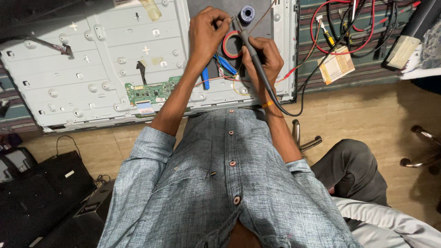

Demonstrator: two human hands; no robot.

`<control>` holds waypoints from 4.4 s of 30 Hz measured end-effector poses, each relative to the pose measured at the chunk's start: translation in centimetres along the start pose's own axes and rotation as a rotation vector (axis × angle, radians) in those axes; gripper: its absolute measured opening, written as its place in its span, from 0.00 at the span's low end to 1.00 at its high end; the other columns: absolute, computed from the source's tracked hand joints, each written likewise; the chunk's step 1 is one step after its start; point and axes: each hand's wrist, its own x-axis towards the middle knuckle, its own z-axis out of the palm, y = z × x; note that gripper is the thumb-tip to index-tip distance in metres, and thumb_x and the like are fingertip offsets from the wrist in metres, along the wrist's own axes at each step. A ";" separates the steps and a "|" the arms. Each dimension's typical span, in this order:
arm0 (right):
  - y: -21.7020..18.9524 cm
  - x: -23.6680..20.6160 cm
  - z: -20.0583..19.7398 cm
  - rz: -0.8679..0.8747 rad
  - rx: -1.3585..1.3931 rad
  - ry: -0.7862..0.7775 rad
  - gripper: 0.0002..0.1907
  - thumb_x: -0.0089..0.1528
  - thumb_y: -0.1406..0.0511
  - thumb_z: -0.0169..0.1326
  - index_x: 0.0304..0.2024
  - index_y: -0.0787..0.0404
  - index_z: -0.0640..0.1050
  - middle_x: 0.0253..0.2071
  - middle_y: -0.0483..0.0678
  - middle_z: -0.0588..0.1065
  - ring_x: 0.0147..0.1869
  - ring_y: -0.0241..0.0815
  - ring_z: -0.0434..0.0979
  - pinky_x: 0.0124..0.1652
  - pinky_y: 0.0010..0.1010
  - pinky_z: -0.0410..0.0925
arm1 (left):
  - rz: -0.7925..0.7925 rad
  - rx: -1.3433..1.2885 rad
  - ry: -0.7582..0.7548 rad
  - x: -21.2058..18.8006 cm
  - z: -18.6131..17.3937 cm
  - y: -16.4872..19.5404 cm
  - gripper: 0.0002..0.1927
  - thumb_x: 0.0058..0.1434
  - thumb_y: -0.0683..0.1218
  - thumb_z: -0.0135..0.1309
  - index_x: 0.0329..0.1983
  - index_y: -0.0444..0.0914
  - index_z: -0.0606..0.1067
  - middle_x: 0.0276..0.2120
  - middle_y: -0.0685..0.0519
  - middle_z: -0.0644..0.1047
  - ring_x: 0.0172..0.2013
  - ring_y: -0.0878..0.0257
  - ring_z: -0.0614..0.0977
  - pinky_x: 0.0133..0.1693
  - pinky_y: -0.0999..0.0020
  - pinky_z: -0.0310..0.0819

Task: The person solders and insulates wires on the back panel of a disassembled television. They twist wire ends together, apply solder with a soldering iron, trim with pliers, and wrap the joint with red electrical tape.

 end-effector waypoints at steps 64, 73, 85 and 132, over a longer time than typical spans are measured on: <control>-2.7 1.8 0.2 -0.027 0.166 0.033 0.13 0.70 0.76 0.60 0.55 0.64 0.73 0.52 0.48 0.72 0.52 0.38 0.79 0.54 0.28 0.74 | -0.038 -1.368 0.051 -3.2 -1.4 4.1 0.05 0.68 0.44 0.40 0.36 0.39 0.62 0.28 0.54 0.62 0.35 0.60 0.65 0.50 0.64 0.66; -2.8 1.8 1.3 0.126 0.579 -0.046 0.19 0.70 0.78 0.58 0.60 0.64 0.67 0.59 0.49 0.69 0.66 0.40 0.76 0.63 0.32 0.74 | -0.081 -1.679 -0.074 -3.1 -2.4 5.7 0.06 0.64 0.43 0.39 0.31 0.40 0.59 0.25 0.54 0.58 0.32 0.61 0.62 0.41 0.64 0.59; -2.8 1.9 0.4 0.042 0.309 0.010 0.14 0.69 0.78 0.61 0.53 0.65 0.72 0.51 0.48 0.69 0.51 0.37 0.79 0.52 0.27 0.73 | -0.221 -1.151 -0.177 -3.8 -2.2 4.8 0.07 0.68 0.44 0.53 0.38 0.39 0.66 0.36 0.57 0.73 0.44 0.65 0.79 0.48 0.70 0.75; -0.9 -0.3 0.7 -0.104 -0.167 0.015 0.12 0.64 0.73 0.65 0.49 0.68 0.79 0.44 0.55 0.78 0.44 0.45 0.81 0.42 0.31 0.75 | 0.120 0.150 0.124 -0.6 0.5 1.3 0.08 0.63 0.49 0.63 0.36 0.40 0.84 0.31 0.58 0.76 0.38 0.58 0.69 0.47 0.59 0.60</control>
